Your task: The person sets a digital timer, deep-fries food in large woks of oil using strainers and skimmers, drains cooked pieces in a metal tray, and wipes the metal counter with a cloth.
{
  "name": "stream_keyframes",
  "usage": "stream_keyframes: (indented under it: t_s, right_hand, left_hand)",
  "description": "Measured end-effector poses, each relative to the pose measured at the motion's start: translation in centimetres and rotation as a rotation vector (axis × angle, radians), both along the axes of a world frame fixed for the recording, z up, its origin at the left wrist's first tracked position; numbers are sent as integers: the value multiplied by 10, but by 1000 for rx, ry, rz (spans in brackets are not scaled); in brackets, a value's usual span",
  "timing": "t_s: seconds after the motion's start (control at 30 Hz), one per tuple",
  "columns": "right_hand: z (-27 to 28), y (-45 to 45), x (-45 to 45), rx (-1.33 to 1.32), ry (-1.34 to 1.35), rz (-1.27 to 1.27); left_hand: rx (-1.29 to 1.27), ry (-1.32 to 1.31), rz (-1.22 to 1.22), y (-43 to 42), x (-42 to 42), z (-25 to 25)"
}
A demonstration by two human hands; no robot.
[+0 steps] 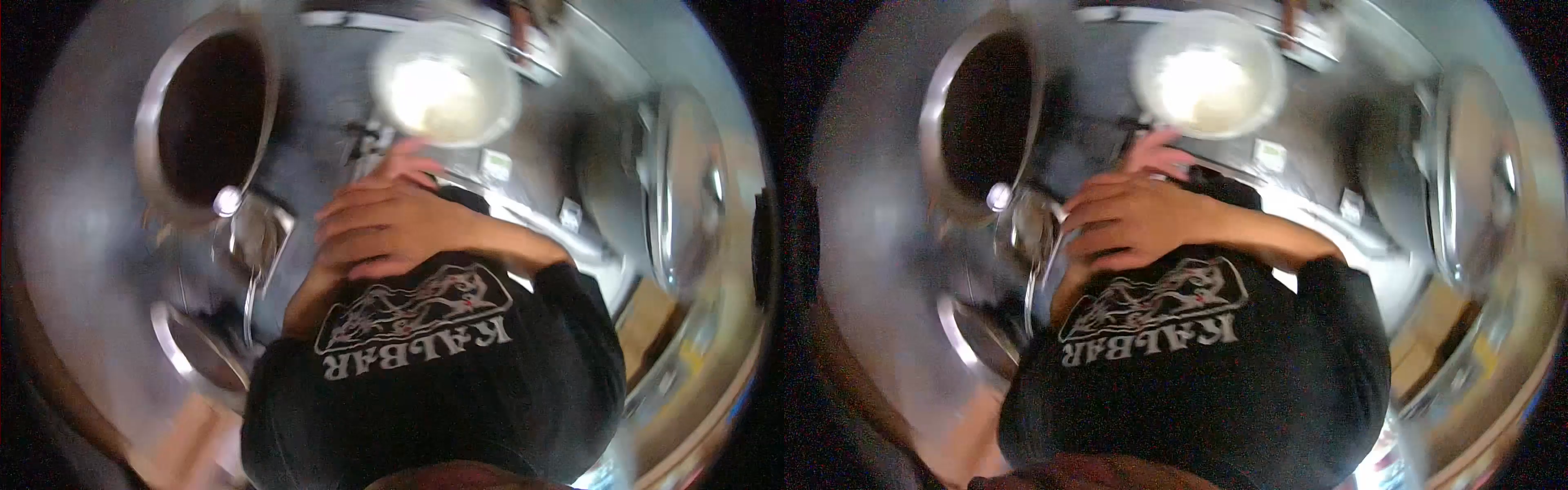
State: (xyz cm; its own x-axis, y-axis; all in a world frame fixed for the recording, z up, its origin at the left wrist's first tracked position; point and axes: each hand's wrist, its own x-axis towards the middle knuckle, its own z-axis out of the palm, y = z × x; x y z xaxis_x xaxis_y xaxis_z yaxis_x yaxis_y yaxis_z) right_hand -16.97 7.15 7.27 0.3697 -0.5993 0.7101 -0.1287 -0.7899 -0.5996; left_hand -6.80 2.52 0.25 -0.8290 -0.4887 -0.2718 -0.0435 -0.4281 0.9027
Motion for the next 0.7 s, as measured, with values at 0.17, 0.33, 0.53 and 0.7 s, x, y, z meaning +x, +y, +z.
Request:
stream_keyframes:
  t_s: [0.17,0.33,0.53,0.7]
  right_hand:
    - [-52,-29,31,-304,148,-161]
    - [-107,-49,64,242,-125,-15]
    - [-248,-26,81,1173,14,320]
    - [-259,-10,134,1516,297,420]
  left_hand:
    - [214,3,277,40,37,-13]
    - [302,45,660,84,98,1]
    - [95,-282,1057,186,201,11]
    - [454,-547,1653,311,278,-91]
